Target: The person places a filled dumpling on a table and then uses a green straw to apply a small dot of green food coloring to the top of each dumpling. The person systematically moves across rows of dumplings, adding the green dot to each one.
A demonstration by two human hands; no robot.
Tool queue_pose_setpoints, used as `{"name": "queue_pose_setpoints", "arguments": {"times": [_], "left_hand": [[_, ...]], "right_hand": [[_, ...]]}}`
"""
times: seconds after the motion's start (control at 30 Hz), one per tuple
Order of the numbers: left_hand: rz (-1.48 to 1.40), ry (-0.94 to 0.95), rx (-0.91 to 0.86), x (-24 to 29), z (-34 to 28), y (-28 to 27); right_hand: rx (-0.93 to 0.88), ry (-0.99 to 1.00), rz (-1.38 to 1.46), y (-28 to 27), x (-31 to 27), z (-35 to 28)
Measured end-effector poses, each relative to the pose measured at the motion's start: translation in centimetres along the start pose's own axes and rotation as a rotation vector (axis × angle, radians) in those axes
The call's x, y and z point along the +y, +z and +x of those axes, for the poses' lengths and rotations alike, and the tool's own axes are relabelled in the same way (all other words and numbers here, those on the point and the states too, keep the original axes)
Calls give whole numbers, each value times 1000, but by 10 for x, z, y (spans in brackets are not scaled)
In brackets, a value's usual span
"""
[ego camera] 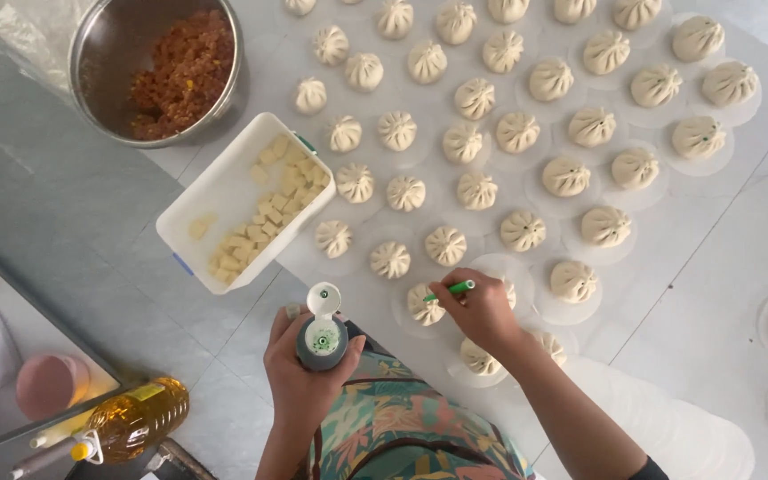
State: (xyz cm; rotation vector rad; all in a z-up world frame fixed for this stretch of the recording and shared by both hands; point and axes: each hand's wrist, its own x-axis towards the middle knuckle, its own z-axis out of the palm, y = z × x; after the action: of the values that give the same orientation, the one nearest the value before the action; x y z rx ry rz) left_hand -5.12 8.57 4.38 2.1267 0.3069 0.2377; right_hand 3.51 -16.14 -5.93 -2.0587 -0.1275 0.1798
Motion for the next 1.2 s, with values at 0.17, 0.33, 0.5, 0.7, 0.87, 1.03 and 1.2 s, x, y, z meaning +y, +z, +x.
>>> {"name": "queue_pose_setpoints", "arguments": {"times": [0.17, 0.33, 0.5, 0.7, 0.87, 1.03, 1.2], "left_hand": [[-50, -29, 13, -6, 0, -18], [-72, 16, -8, -23, 11, -37], [-61, 38, -28, -33, 28, -64], [-75, 24, 1, -63, 42, -91], [-57, -29, -12, -81, 53, -109], [-125, 6, -18, -79, 67, -118], [-88, -28, -34, -94, 75, -124]], "right_hand": [[-11, 125, -52, 0, -5, -11], [72, 191, -101, 7, -2, -22], [176, 168, -101, 23, -36, -6], [339, -104, -90, 70, -16, 16], [376, 105, -121, 69, -43, 23], [293, 258, -132, 68, -43, 42], [577, 444, 14, 17, -39, 47]]}}
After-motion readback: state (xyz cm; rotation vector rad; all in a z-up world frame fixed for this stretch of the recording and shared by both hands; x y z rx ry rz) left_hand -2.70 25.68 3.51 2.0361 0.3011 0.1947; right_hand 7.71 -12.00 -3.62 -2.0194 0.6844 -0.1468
